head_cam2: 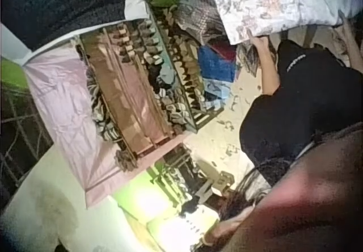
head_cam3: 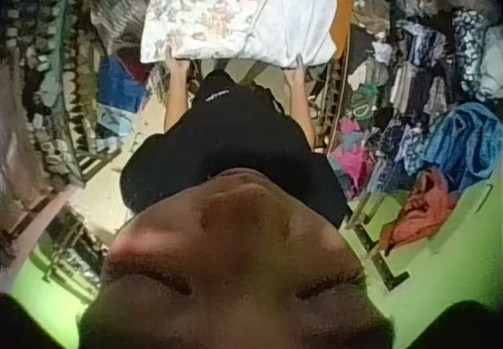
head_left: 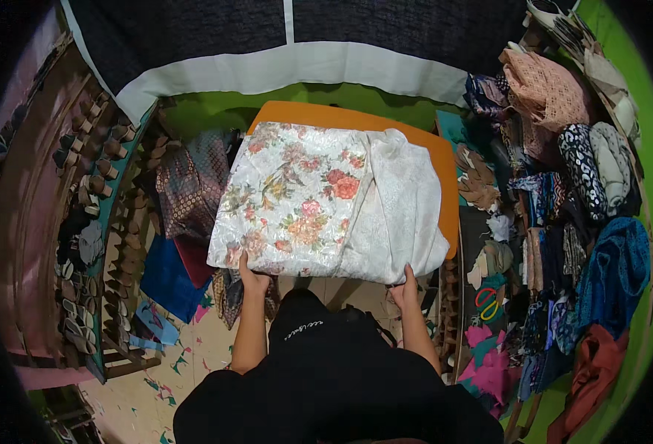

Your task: The person is folding a large piece of white and floral-patterned fabric and placing it on a stack of other cloths.

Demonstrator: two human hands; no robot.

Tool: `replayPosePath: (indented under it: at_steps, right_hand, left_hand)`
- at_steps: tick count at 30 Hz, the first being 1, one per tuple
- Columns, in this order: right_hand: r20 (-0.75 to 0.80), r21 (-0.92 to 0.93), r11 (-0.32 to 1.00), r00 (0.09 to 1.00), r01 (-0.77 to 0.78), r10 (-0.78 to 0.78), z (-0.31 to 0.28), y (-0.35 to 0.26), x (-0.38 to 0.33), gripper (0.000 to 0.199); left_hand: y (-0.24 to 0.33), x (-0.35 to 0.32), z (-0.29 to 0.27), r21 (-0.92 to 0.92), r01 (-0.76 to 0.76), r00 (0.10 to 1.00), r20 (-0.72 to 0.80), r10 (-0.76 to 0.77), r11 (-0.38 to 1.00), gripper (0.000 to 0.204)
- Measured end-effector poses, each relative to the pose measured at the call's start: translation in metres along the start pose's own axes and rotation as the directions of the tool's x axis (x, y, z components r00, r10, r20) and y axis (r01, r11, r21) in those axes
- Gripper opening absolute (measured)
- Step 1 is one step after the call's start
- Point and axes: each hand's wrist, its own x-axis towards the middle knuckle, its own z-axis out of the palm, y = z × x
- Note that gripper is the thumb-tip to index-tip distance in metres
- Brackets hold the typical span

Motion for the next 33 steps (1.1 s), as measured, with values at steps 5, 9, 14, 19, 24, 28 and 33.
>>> replayPosePath:
  at_steps: [5, 9, 14, 19, 24, 28, 33]
  right_hand:
    - [-0.052, -0.087, 0.988, 0.99, 0.125, -0.13, 0.018, -0.005, -0.003, 0.067]
    - [-0.261, -0.354, 0.929, 0.942, 0.109, -0.21, 0.037, -0.007, -0.005, 0.067]
    - [-0.108, -0.461, 0.853, 0.939, 0.245, -0.328, 0.045, 0.013, 0.004, 0.056]
    - [-0.129, -0.335, 0.929, 0.968, 0.16, -0.213, 0.034, 0.021, 0.01, 0.043]
    - [-0.108, -0.293, 0.955, 0.991, 0.04, -0.074, 0.016, 0.036, 0.02, 0.025]
    - [0.199, 0.009, 0.999, 0.979, 0.049, -0.05, -0.025, 0.046, 0.02, 0.031]
    - [0.172, 0.249, 0.966, 0.984, -0.076, 0.033, 0.003, 0.022, -0.011, 0.051]
  left_hand:
    - [0.019, 0.001, 0.027, 0.292, -0.155, 0.987, 0.017, 0.157, 0.944, 0.042]
    - [0.028, 0.046, 0.061, 0.688, -0.385, 0.922, 0.32, 0.218, 0.615, 0.043]
    - [-0.043, 0.1, 0.163, 0.242, -0.919, 0.322, 0.916, -0.24, -0.312, 0.028]
    - [-0.205, -0.001, 0.241, 0.039, -0.999, 0.024, 0.689, -0.724, 0.005, 0.035]
    - [-0.251, 0.0, 0.157, -0.069, -0.988, 0.107, 0.307, -0.946, -0.135, 0.051]
    - [-0.22, -0.001, 0.172, 0.227, -0.972, 0.09, 0.613, -0.785, 0.065, 0.051]
    - [-0.148, 0.022, 0.167, 0.128, -0.856, 0.429, 0.716, -0.55, -0.502, 0.048]
